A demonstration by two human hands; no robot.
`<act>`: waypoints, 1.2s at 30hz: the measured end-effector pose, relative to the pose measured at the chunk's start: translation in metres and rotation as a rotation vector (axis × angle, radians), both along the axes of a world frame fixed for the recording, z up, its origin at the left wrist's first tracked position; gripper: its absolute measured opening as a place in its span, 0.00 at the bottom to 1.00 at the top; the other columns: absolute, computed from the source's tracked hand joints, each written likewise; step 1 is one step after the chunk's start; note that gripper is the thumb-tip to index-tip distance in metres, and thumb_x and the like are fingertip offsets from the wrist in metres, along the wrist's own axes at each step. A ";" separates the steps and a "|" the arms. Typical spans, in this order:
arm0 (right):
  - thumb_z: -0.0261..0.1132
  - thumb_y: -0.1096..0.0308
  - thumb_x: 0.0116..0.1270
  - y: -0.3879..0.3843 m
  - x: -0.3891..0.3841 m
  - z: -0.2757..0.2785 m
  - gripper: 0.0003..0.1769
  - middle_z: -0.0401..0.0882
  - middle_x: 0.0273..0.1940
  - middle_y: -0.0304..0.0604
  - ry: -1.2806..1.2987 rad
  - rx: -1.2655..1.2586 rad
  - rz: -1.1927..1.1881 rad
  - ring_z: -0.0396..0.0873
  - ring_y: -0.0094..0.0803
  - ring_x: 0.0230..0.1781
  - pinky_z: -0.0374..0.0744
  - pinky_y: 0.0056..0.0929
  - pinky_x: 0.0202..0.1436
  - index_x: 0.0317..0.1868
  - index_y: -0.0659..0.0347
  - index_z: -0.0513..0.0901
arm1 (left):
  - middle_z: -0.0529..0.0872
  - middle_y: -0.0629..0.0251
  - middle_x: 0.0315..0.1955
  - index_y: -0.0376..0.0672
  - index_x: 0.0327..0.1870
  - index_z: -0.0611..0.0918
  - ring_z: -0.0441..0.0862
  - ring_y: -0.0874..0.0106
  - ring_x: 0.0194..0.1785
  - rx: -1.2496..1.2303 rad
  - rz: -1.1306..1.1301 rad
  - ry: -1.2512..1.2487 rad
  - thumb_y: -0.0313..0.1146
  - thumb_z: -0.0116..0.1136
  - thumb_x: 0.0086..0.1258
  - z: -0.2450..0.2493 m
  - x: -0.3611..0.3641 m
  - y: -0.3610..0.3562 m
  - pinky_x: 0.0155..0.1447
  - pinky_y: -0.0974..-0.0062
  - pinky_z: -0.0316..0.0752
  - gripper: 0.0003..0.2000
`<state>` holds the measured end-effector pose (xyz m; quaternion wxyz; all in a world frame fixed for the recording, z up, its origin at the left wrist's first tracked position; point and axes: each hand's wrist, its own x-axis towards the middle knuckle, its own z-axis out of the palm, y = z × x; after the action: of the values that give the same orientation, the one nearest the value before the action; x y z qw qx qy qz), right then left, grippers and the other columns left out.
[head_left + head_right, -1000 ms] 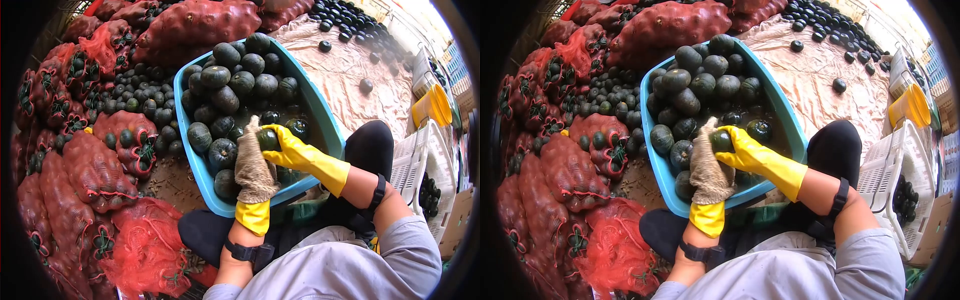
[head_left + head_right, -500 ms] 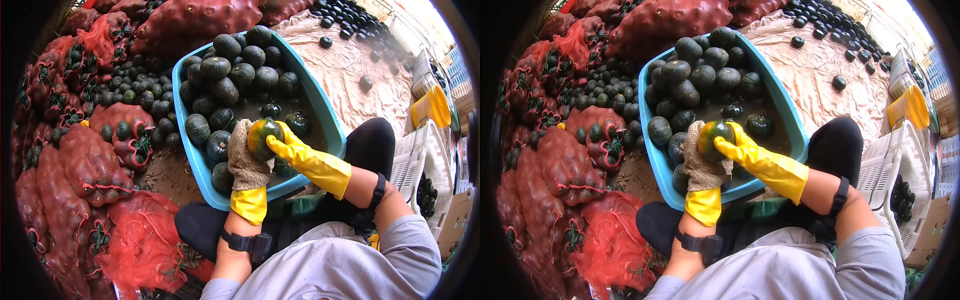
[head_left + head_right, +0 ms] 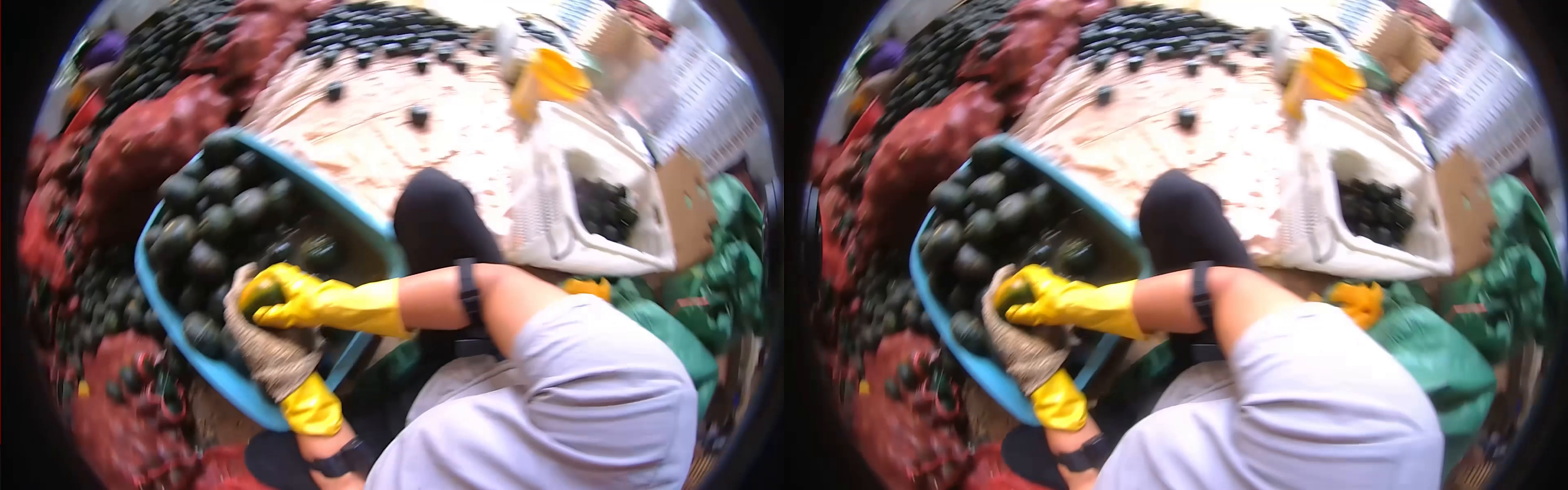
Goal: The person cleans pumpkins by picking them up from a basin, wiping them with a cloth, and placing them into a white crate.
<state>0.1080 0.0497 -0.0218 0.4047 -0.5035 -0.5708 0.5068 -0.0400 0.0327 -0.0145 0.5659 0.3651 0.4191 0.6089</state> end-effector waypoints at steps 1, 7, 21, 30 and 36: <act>0.86 0.49 0.62 0.000 0.011 0.004 0.45 0.84 0.65 0.57 0.009 0.027 0.057 0.83 0.53 0.69 0.81 0.48 0.71 0.74 0.57 0.78 | 0.86 0.54 0.63 0.40 0.70 0.75 0.87 0.60 0.64 0.000 0.034 0.125 0.40 0.66 0.73 -0.005 0.001 0.003 0.68 0.64 0.84 0.27; 0.75 0.59 0.73 -0.011 0.081 0.045 0.29 0.86 0.63 0.44 0.707 -0.148 0.020 0.86 0.41 0.65 0.85 0.47 0.70 0.72 0.55 0.82 | 0.86 0.53 0.62 0.36 0.77 0.69 0.86 0.63 0.65 0.014 0.102 0.573 0.20 0.78 0.59 -0.029 -0.003 -0.003 0.71 0.64 0.82 0.42; 0.63 0.50 0.86 0.025 0.181 0.095 0.28 0.86 0.69 0.46 -0.166 0.303 0.129 0.85 0.38 0.70 0.80 0.37 0.76 0.79 0.49 0.79 | 0.83 0.50 0.74 0.35 0.71 0.84 0.67 0.52 0.86 0.350 -0.357 2.159 0.54 0.68 0.65 0.013 0.006 -0.013 0.92 0.49 0.51 0.38; 0.84 0.66 0.55 0.070 0.090 -0.091 0.54 0.74 0.76 0.66 -0.971 -0.039 0.305 0.72 0.68 0.77 0.75 0.53 0.80 0.84 0.45 0.72 | 0.83 0.56 0.75 0.43 0.71 0.86 0.68 0.56 0.85 0.232 -0.451 2.310 0.57 0.60 0.72 0.009 0.019 -0.003 0.90 0.53 0.51 0.33; 0.86 0.64 0.63 0.056 0.101 -0.013 0.48 0.80 0.73 0.50 0.349 -0.474 0.289 0.81 0.43 0.70 0.80 0.40 0.75 0.83 0.49 0.74 | 0.89 0.58 0.64 0.45 0.61 0.90 0.77 0.60 0.77 0.214 -0.320 2.215 0.48 0.63 0.73 0.001 0.018 0.009 0.84 0.56 0.63 0.22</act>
<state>0.2089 0.1055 -0.0349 0.2919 -0.4030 -0.4245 0.7564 -0.0217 0.0420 -0.0133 -0.0809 0.8012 0.5847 -0.0981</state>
